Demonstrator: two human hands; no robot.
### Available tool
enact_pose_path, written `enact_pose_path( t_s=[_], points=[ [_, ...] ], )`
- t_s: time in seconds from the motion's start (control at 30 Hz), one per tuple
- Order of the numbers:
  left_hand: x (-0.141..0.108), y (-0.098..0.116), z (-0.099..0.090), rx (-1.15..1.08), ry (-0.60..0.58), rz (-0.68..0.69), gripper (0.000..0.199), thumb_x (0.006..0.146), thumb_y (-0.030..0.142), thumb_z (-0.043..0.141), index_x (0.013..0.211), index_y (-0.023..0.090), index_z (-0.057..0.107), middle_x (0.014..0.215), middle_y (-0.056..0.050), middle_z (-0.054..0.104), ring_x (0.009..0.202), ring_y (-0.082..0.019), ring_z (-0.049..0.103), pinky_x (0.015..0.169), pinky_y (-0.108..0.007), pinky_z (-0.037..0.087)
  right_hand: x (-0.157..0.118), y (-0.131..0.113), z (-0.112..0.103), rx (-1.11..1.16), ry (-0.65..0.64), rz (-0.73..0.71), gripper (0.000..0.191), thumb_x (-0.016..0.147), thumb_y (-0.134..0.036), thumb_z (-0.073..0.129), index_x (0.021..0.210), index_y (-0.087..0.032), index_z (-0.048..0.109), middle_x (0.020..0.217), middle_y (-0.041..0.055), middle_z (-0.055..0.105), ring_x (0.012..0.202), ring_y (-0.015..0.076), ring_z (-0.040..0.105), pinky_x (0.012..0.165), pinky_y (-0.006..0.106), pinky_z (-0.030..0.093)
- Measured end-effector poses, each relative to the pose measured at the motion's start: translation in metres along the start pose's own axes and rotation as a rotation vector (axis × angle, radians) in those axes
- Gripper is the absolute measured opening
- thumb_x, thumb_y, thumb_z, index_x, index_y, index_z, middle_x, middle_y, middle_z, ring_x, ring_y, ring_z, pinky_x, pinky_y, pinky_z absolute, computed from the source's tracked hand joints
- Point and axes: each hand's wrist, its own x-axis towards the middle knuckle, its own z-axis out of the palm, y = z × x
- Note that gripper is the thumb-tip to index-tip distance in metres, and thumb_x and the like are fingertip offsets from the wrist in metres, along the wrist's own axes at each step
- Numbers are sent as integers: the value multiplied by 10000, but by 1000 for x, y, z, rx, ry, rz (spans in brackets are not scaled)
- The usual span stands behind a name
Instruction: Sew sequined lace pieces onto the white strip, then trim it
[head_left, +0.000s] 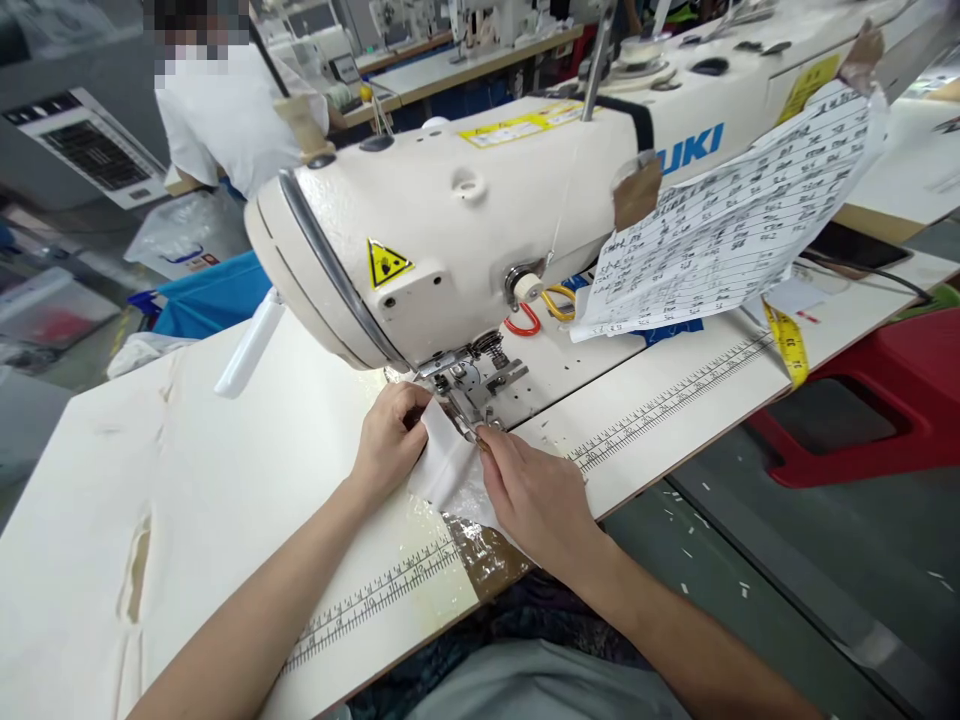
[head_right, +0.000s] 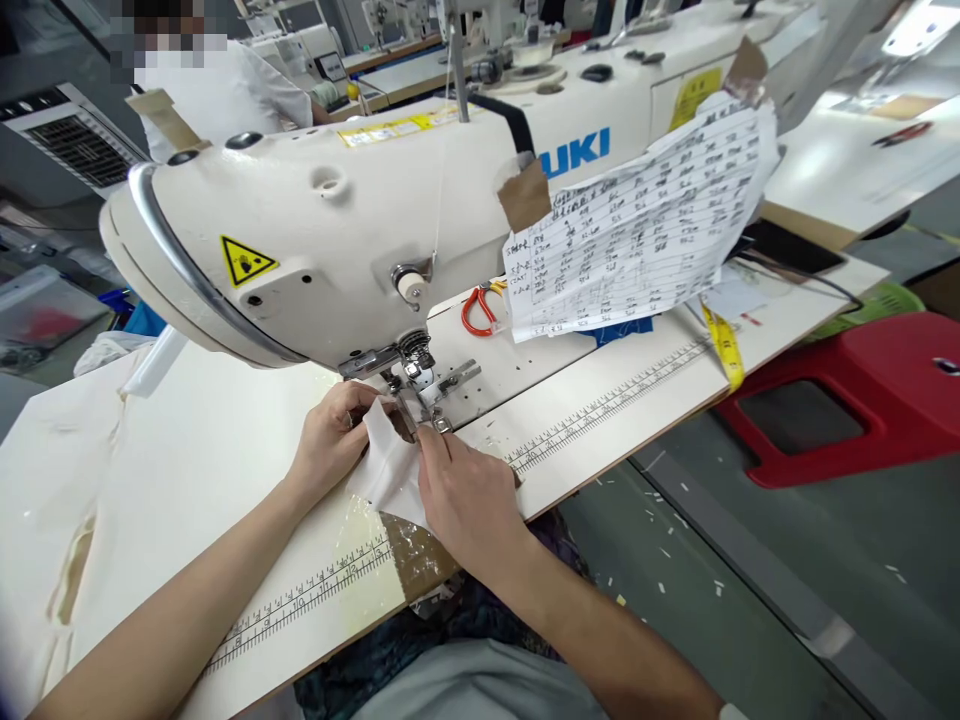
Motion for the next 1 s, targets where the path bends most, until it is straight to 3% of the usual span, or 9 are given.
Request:
enact_pose_path(
  t_s=[0.2,0.43,0.63,0.8,0.9,1.0],
  points=[
    [0,3,-2,4,6,18,168,882,226,558,719,213,523,814,-18,653,788,-167,592,718,-313,483,4,-1,-1,-16,-46,35,302,1013,-197,394,1188,-137,632,911,57,781,648,150,715,474,259,386],
    [2,1,-1,229,68,321,135,897,120,521,820,223,565,866,-52,678,812,-198,592,711,-364,513,6,-2,-1,-45,-60,19,301,1016,-196,394,1180,-141,640,916,65,779,653,144,713,468,255,385],
    [3,9,-6,329,-61,494,282,867,0,428,941,153,653,932,-111,675,897,-230,566,741,-372,574,3,-3,-1,-120,-35,2,280,976,-162,469,1189,-114,645,862,61,772,606,162,707,443,278,391],
    [-4,18,-16,375,-198,479,318,887,31,404,1019,113,682,1022,-140,657,943,-260,544,788,-418,585,-26,0,-17,31,47,17,232,987,-177,426,1100,-121,620,793,41,765,558,149,700,431,257,415],
    [-11,25,-16,455,-254,440,368,907,40,361,1087,111,674,1072,-149,641,982,-273,537,828,-449,577,-52,2,-31,191,-26,27,181,975,-173,406,1059,-170,567,705,-6,732,518,135,682,438,235,439],
    [-18,34,-11,514,-267,351,354,923,68,364,1109,98,663,1106,-163,627,1027,-289,535,844,-452,569,-68,3,-40,213,-64,9,185,961,-140,383,1056,-182,536,735,3,738,553,145,702,476,235,479]
  ],
)
